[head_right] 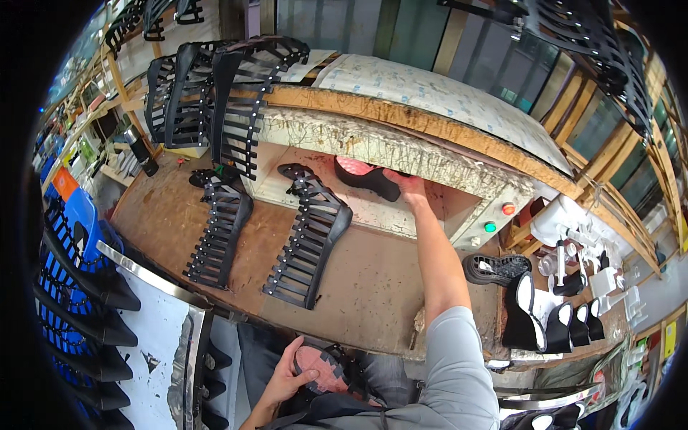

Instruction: The recorder is assembling components of a wedge-heeled sandal, using a hammer to secure parts.

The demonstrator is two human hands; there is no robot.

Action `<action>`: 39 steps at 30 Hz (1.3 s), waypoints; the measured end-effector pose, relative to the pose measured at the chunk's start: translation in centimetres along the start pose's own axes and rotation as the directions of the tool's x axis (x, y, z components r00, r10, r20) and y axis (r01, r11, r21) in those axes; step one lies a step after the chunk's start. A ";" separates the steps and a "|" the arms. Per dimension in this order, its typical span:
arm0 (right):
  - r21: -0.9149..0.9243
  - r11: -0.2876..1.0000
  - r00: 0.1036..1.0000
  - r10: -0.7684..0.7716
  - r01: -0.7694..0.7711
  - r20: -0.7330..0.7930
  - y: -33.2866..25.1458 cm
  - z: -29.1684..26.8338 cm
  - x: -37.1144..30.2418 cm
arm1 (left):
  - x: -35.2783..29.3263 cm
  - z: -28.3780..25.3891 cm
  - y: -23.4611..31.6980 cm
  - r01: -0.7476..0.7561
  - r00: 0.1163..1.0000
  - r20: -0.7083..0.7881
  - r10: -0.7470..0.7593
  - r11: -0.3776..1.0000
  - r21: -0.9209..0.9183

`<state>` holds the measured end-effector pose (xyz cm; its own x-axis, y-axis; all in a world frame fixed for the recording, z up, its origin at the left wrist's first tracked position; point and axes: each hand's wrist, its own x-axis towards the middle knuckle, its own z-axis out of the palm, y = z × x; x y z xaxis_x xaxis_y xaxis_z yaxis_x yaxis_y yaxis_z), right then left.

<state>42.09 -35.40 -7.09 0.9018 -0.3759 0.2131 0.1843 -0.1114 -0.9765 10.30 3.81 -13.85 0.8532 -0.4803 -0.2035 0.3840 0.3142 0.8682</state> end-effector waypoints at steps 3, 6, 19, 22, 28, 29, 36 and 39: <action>0.073 0.994 0.985 -0.065 0.078 -0.162 -0.5 -0.2 -1.9 | 0.8 0.5 -0.5 -0.017 1.000 0.005 0.017 1.000 -0.003; 0.217 0.975 0.983 -0.011 0.052 -0.186 -2.4 -3.2 -7.7 | 1.0 1.6 0.0 -0.076 0.996 0.046 0.076 0.997 -0.003; -0.467 0.842 0.959 -0.277 0.270 0.055 -10.9 -3.8 -39.9 | -4.8 7.9 5.9 -0.404 0.902 -0.070 0.426 0.890 0.212; -0.408 0.783 0.812 -0.201 0.469 0.548 -14.3 -1.6 -45.1 | -4.6 10.0 7.6 -0.519 0.823 -0.109 0.558 0.815 0.256; -0.641 0.551 0.765 -0.637 0.534 0.090 -13.0 -0.7 -43.5 | -3.8 14.9 8.9 -0.571 0.795 0.175 0.580 0.814 -0.106; -0.633 0.582 0.762 -0.647 0.511 0.020 -13.4 -1.8 -42.3 | -2.8 14.0 9.6 -0.602 0.768 0.270 0.581 0.799 -0.005; -0.993 -0.090 0.619 -0.785 -0.075 0.025 -4.3 -12.0 -34.9 | 10.7 2.9 7.4 0.114 0.939 -0.243 0.243 0.445 0.888; 0.171 -0.535 0.451 -0.452 -0.828 0.770 -2.1 -15.2 -35.3 | 11.0 2.8 4.1 0.145 0.892 -0.280 0.355 0.361 0.921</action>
<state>3.97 -35.85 -12.10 0.6239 0.5890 0.5137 -0.7783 0.5275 0.3405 20.29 -2.53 -11.29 0.9962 -0.0875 0.0005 -0.0628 -0.7103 0.7011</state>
